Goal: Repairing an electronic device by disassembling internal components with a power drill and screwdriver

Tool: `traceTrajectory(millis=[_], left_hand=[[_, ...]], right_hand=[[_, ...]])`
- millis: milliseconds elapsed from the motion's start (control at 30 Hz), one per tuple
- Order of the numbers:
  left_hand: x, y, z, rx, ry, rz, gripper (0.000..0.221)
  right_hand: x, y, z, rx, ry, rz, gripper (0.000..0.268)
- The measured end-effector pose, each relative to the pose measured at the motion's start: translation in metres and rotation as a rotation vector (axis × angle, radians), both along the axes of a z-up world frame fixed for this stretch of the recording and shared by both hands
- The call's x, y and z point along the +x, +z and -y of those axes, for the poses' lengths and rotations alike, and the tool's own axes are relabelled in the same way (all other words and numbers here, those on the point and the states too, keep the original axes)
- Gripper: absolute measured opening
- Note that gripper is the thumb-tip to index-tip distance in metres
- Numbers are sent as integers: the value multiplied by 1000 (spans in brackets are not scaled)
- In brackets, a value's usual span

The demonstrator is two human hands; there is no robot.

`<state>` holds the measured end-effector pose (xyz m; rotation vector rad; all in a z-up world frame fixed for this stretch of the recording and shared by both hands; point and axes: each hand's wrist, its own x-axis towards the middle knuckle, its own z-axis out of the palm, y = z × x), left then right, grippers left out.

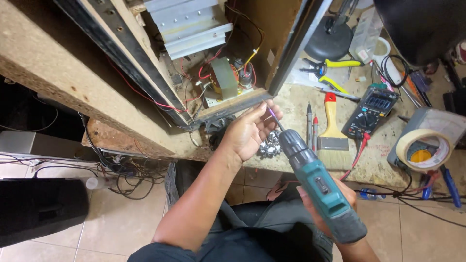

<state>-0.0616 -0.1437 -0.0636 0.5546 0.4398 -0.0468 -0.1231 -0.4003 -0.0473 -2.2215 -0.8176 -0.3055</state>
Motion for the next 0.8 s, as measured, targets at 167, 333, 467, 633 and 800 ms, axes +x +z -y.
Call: traceTrajectory(millis=[167,333,467,633,800], left_hand=[[0,0,11,-109,-27,109,20],[4,15,26,-60,-5,221,17],[8,44,36,252,78,62,21],[31,24,35,1674,-94,47,24],[45,17,45,1999,-430,20,21]], right_hand=[[-11,10,12,166,-55,-483,24],[-12,22,4,859,41,-990,47],[-16,23,12,1070,-56,-1131,44],[-19,25,36,840,-251,-985,23],[-21,19,66,497,-319,-800,30]])
